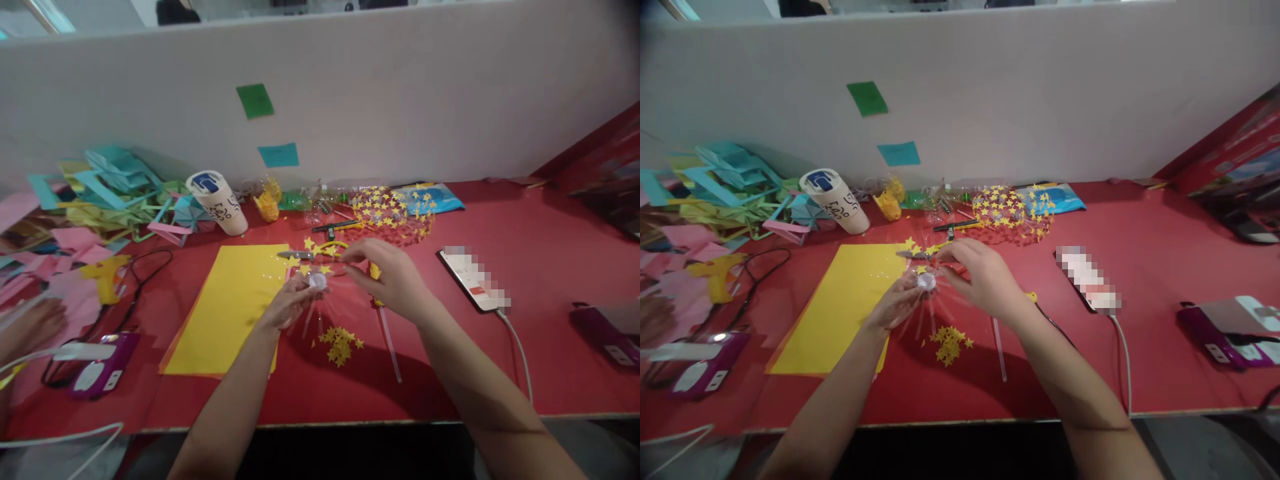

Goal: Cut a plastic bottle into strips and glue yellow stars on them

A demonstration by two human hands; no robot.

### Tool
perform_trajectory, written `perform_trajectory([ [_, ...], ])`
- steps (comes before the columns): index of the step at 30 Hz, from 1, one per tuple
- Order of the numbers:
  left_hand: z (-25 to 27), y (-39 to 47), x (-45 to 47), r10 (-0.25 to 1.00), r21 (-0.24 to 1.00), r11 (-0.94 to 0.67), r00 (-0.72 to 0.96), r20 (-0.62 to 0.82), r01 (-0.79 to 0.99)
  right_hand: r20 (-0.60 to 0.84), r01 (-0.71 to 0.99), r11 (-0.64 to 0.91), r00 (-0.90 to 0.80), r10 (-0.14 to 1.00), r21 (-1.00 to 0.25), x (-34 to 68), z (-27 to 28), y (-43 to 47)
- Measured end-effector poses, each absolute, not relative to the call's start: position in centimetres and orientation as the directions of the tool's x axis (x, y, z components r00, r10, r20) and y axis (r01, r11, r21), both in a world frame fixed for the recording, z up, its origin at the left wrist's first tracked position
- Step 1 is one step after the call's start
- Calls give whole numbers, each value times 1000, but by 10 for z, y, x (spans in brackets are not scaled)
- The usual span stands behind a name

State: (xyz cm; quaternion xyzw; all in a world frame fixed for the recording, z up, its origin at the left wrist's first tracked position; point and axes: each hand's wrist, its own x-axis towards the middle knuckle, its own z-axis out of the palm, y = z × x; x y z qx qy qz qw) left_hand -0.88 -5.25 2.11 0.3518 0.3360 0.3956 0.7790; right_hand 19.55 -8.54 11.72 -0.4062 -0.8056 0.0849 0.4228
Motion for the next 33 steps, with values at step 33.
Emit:
perform_trajectory([
  [33, 6, -57, -4, 845, 815, 442, 480, -237, -376, 666, 542, 662, -232, 709, -517, 174, 100, -93],
])
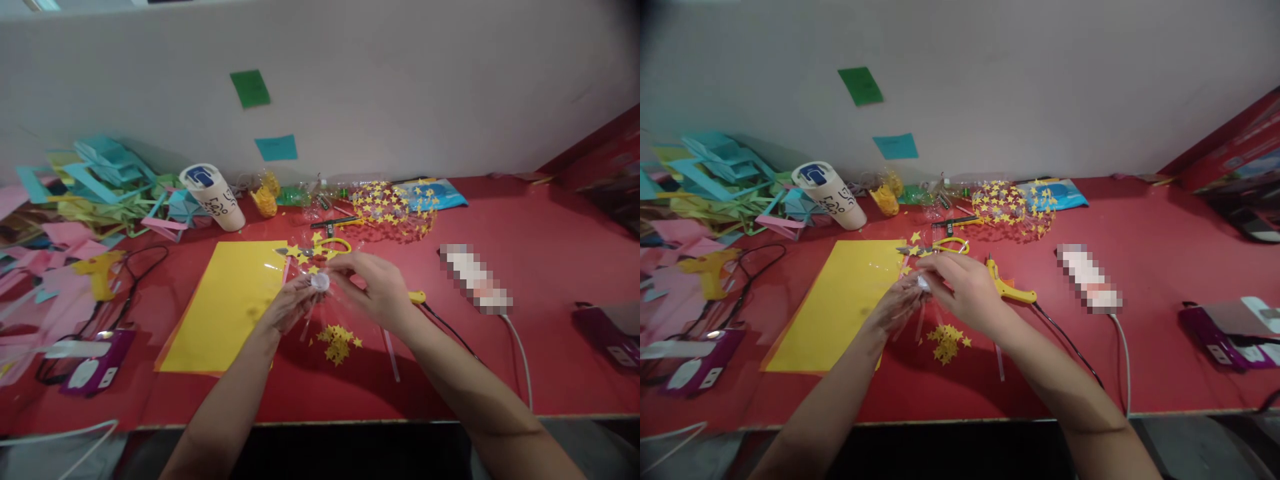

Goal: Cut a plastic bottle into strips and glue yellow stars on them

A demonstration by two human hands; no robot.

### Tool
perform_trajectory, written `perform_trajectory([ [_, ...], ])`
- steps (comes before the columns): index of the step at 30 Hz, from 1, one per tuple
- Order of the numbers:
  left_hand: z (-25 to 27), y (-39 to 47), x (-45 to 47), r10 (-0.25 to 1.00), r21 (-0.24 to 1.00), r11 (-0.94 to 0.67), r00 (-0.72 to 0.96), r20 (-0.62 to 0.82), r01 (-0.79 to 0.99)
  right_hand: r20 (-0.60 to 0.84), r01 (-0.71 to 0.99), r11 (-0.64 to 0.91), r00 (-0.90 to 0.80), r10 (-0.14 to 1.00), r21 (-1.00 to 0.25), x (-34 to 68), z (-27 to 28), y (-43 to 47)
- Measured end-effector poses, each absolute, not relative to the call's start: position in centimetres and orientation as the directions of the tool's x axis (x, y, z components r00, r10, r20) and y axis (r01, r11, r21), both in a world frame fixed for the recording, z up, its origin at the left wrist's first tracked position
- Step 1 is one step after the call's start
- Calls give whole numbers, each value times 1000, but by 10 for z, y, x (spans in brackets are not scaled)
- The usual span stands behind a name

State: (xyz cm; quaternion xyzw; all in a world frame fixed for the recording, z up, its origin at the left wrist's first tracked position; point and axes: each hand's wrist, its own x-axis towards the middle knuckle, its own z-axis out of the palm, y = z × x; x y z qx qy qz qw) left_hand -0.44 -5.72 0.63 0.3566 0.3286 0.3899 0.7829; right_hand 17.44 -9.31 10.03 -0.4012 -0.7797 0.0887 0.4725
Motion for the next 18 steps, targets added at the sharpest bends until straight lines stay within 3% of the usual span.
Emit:
perform_trajectory([
  [6, 4, -57, -4, 845, 813, 445, 478, -242, -376, 649, 526, 631, -181, 739, -571, 171, 102, -95],
  [18, 6, -57, -5, 850, 795, 450, 467, -241, -407, 621, 547, 624, -223, 751, -558, 173, 105, -97],
])
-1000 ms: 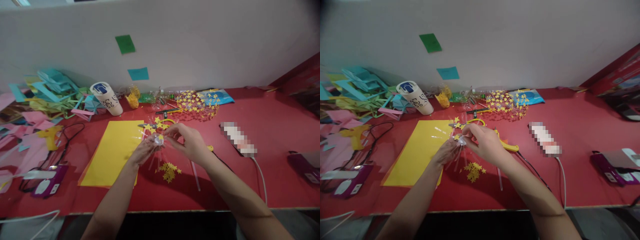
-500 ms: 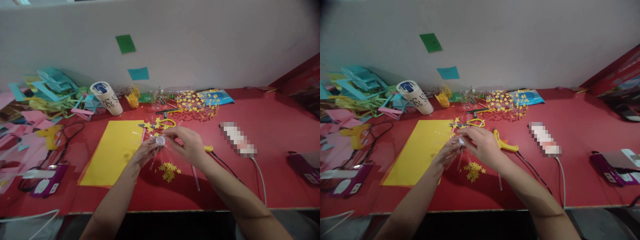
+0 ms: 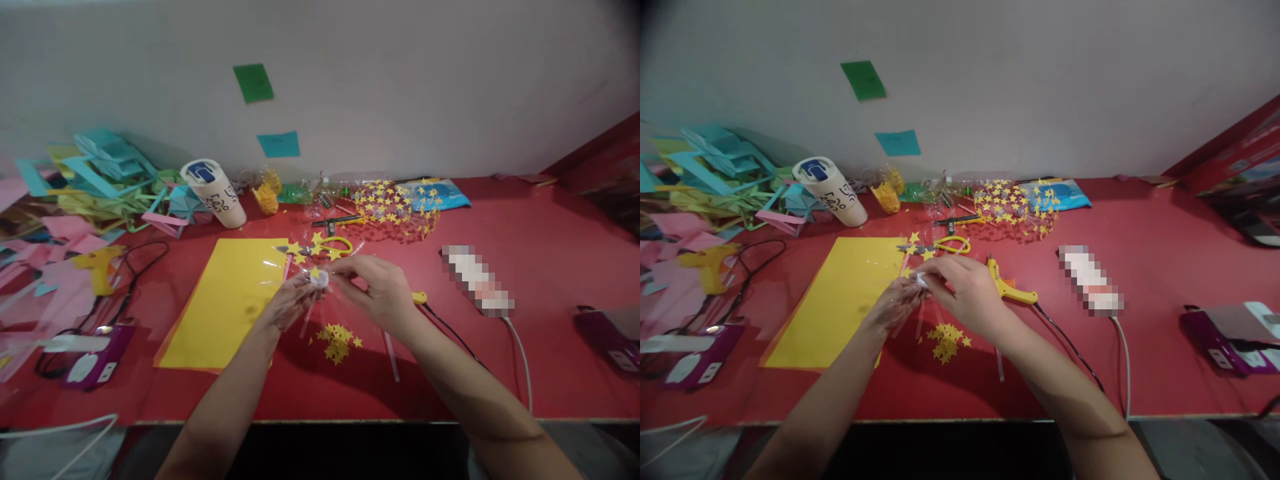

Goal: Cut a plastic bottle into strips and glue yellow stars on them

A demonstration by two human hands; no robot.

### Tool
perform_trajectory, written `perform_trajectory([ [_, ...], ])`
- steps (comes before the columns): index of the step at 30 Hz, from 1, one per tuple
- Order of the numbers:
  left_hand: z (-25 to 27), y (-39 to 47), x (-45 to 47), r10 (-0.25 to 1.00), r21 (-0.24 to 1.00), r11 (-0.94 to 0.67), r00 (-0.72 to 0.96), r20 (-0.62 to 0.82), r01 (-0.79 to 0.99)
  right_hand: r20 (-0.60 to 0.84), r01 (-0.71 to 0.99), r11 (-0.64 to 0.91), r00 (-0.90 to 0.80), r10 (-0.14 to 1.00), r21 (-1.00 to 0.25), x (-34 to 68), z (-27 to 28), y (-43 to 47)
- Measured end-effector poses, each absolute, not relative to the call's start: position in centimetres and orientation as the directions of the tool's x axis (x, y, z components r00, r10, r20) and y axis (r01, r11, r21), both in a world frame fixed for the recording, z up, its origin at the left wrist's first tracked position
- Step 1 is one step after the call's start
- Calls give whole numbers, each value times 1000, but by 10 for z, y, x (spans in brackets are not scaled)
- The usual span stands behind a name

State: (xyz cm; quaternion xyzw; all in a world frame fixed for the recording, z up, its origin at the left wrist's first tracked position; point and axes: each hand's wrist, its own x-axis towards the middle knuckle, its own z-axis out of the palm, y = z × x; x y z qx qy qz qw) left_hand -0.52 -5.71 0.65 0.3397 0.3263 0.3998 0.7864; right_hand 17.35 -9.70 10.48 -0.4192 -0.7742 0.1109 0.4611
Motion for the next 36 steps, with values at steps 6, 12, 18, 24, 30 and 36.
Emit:
perform_trajectory([
  [6, 6, -56, -6, 839, 776, 470, 487, -243, -422, 629, 553, 668, -301, 717, -497, 175, 104, -98],
  [12, 9, -56, -6, 843, 776, 462, 486, -233, -429, 667, 533, 700, -301, 681, -475, 172, 102, -99],
  [18, 14, -57, -5, 870, 777, 433, 436, -229, -457, 641, 556, 665, -280, 714, -498, 172, 107, -101],
  [24, 2, -53, -13, 872, 802, 405, 448, -195, -438, 664, 590, 711, -360, 656, -383, 176, 109, -103],
  [30, 5, -52, -13, 877, 822, 377, 449, -169, -427, 646, 619, 706, -390, 656, -344, 177, 113, -105],
  [36, 8, -52, -13, 864, 831, 391, 470, -183, -395, 622, 643, 666, -356, 697, -378, 178, 114, -106],
])
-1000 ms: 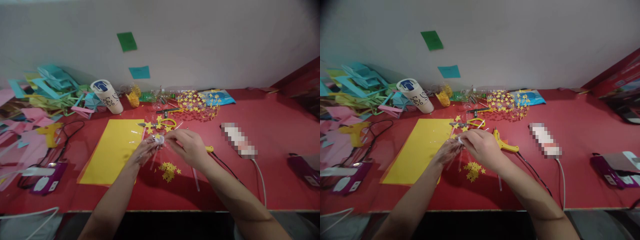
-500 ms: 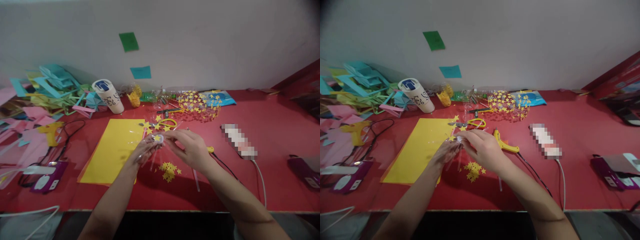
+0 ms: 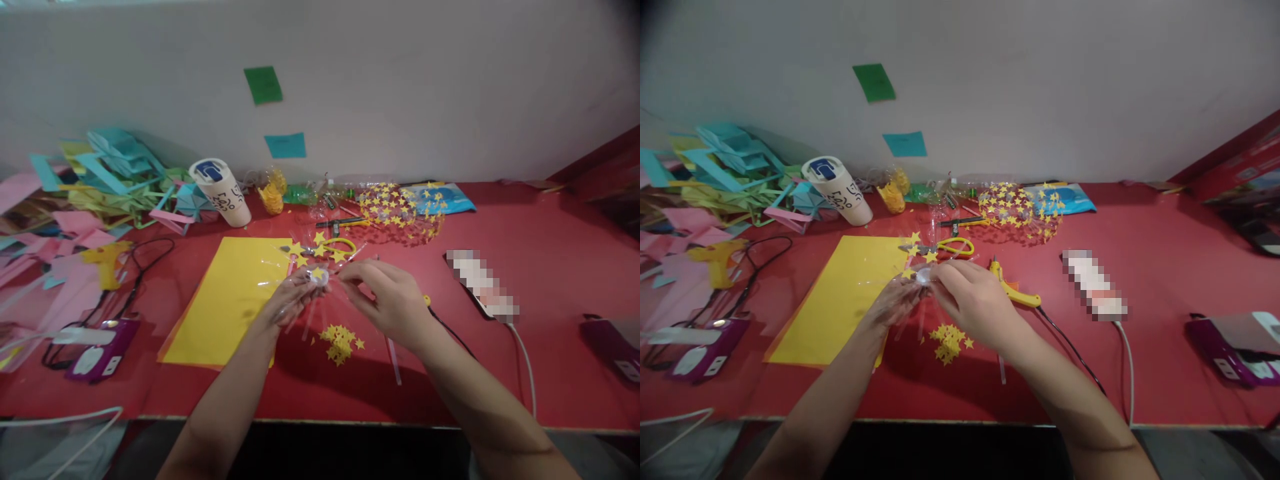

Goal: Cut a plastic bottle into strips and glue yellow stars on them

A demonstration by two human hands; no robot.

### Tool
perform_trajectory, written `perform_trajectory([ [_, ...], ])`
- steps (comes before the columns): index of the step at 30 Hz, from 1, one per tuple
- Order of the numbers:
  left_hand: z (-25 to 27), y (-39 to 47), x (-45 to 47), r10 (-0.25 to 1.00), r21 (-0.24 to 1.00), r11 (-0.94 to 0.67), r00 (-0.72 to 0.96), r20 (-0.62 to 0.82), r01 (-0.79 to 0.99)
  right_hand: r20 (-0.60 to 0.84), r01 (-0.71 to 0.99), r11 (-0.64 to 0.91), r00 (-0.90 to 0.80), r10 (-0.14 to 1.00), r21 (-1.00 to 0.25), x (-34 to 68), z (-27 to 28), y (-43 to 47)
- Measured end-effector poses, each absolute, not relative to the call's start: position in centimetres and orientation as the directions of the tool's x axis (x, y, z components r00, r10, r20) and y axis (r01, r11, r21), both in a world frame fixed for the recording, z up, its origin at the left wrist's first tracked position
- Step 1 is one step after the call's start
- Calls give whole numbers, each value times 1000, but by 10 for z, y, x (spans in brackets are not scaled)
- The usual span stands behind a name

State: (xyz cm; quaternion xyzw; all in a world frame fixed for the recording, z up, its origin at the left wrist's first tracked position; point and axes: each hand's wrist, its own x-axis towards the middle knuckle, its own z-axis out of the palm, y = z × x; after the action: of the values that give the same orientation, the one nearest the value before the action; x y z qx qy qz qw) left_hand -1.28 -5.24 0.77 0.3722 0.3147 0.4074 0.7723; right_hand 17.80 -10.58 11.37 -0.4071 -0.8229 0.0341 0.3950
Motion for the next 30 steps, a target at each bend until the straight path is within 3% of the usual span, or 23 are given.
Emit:
perform_trajectory([
  [7, 7, -53, -11, 882, 832, 365, 440, -167, -418, 615, 629, 664, -350, 706, -404, 177, 112, -104],
  [18, 15, -55, -9, 895, 811, 383, 394, -208, -442, 651, 711, 632, -327, 685, -308, 182, 115, -104],
  [30, 14, -57, -6, 911, 831, 355, 359, -204, -428, 676, 727, 595, -249, 694, -343, 197, 123, -103],
])
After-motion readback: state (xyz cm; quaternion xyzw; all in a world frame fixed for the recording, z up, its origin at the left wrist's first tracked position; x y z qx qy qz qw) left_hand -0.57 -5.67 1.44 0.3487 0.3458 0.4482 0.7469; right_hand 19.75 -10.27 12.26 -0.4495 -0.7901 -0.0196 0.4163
